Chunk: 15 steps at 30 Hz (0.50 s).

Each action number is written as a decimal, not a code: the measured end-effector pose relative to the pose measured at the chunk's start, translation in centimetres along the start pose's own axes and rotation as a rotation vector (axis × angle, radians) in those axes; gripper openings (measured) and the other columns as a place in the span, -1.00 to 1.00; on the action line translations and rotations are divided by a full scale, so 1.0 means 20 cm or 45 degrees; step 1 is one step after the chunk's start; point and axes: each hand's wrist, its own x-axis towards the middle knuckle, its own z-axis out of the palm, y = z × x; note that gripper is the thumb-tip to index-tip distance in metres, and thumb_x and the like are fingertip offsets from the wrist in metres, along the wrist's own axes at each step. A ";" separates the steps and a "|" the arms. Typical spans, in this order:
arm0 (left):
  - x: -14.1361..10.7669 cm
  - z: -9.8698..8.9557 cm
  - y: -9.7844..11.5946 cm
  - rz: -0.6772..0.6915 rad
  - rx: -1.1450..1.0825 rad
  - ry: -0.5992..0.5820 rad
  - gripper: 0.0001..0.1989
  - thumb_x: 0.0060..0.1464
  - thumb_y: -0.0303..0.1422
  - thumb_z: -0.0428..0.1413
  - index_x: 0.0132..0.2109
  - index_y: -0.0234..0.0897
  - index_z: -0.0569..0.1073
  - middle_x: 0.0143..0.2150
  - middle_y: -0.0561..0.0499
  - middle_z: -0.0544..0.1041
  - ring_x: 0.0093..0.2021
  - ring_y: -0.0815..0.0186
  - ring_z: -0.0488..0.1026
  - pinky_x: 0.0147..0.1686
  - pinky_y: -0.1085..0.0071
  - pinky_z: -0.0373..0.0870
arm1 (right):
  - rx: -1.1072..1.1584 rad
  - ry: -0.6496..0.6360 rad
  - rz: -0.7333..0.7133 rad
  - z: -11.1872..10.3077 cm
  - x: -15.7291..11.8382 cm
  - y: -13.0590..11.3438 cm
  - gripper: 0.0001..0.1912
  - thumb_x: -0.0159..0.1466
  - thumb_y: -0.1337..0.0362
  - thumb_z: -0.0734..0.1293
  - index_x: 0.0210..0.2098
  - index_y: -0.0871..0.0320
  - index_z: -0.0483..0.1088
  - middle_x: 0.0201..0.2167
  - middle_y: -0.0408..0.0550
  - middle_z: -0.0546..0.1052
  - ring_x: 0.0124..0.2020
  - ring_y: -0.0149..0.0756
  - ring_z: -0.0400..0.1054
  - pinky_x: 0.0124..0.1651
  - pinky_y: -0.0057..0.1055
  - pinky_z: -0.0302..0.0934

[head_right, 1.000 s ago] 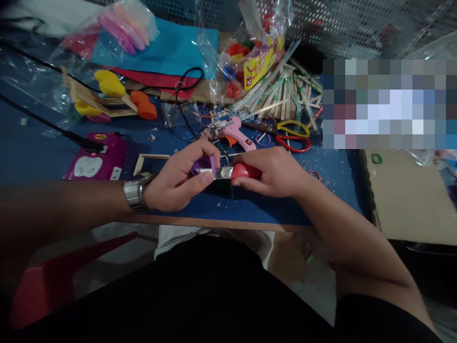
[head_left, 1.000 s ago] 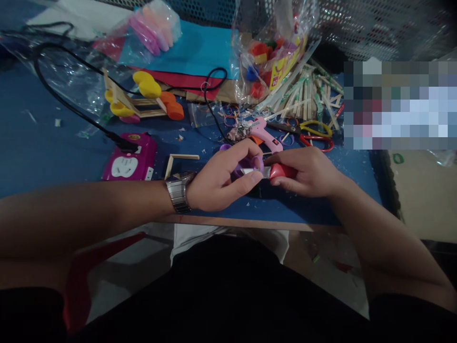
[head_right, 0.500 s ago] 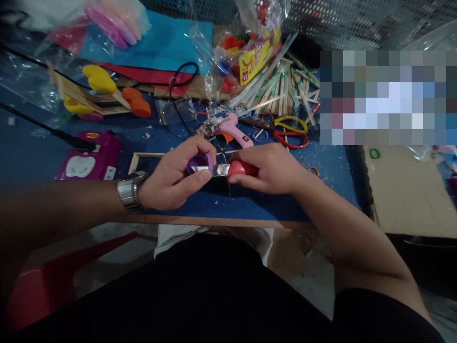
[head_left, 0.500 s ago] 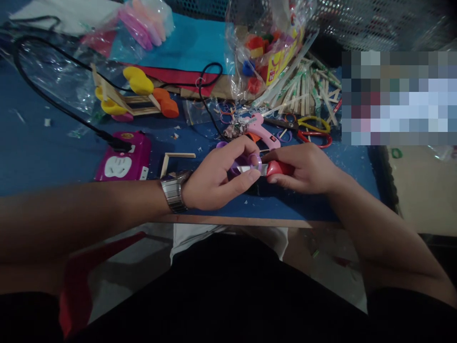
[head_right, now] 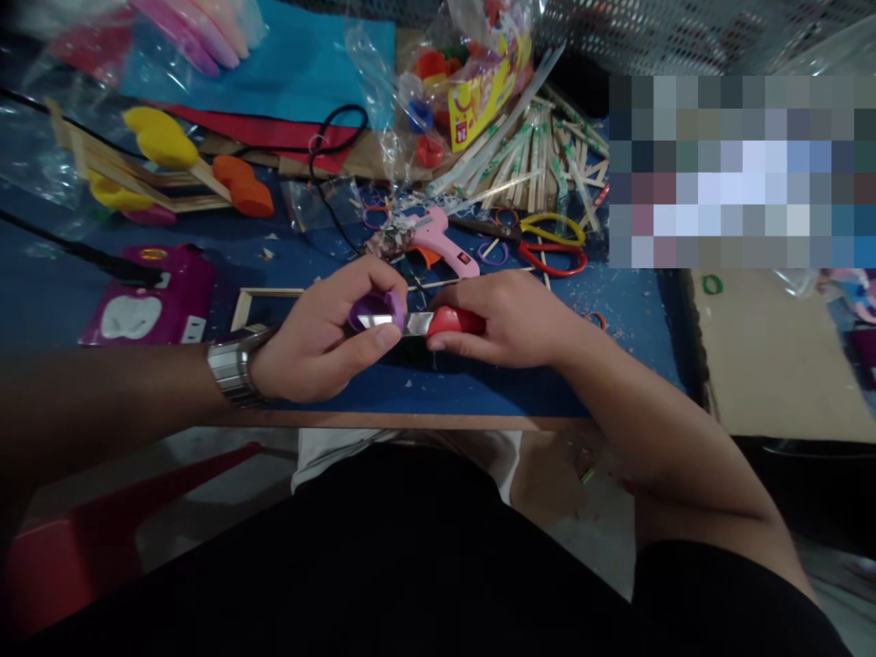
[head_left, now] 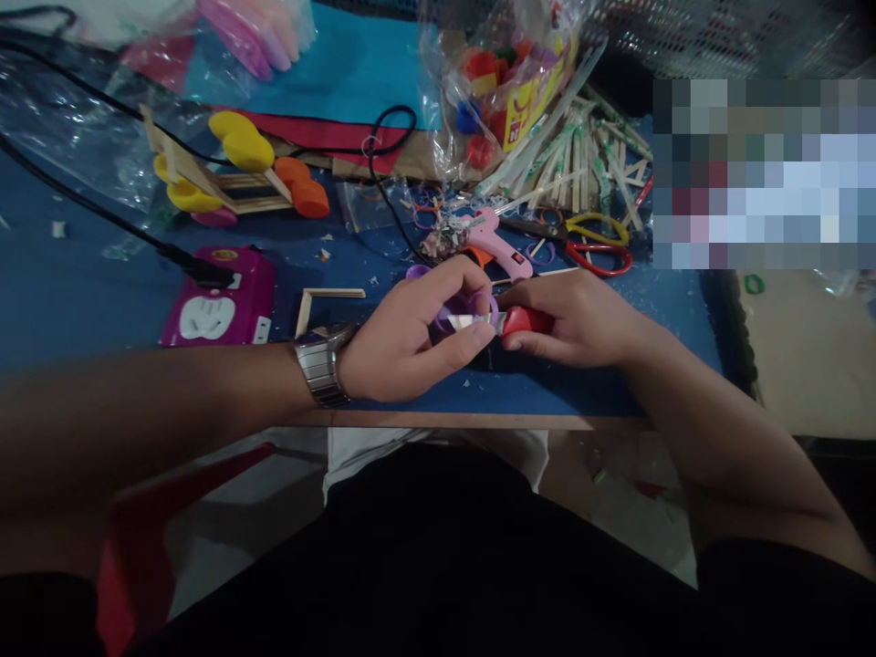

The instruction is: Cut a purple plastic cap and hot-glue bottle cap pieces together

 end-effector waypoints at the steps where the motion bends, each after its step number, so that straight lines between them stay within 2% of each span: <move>1: 0.00 0.00 0.00 -0.002 -0.003 0.001 -0.83 0.44 -0.13 0.18 -0.05 -0.10 0.44 -0.20 -0.04 0.57 -0.28 0.22 0.51 -0.25 0.16 0.55 | -0.022 0.004 0.005 0.00 0.00 0.00 -0.19 0.51 -0.46 0.16 0.00 0.16 0.62 -0.27 0.04 0.69 -0.32 -0.18 0.53 -0.26 -0.30 0.17; 6: 0.00 -0.01 0.01 0.002 0.001 0.008 -0.83 0.45 -0.15 0.17 -0.05 -0.12 0.45 -0.19 -0.04 0.56 -0.25 0.22 0.52 -0.22 0.19 0.56 | -0.104 -0.014 0.019 0.00 0.00 -0.01 -0.18 0.51 -0.47 0.10 -0.20 0.14 0.55 -0.42 -0.02 0.57 -0.43 -0.24 0.38 -0.32 -0.30 0.05; 11: 0.01 0.00 0.01 -0.040 -0.008 0.008 -0.78 0.46 -0.10 0.17 -0.06 -0.13 0.45 -0.17 -0.05 0.58 -0.23 0.23 0.53 -0.22 0.22 0.55 | -0.059 0.017 0.011 -0.01 0.00 -0.01 -0.26 0.52 -0.41 0.17 -0.03 0.14 0.58 -0.37 -0.02 0.61 -0.39 -0.22 0.43 -0.30 -0.31 0.10; 15: 0.00 0.00 0.00 -0.058 0.005 0.028 -0.79 0.48 -0.12 0.17 -0.07 -0.14 0.45 -0.19 -0.02 0.56 -0.27 0.28 0.47 -0.25 0.26 0.51 | -0.052 0.046 -0.005 0.00 -0.01 -0.01 -0.30 0.53 -0.38 0.20 -0.05 0.12 0.60 -0.37 -0.02 0.62 -0.38 -0.21 0.45 -0.30 -0.31 0.13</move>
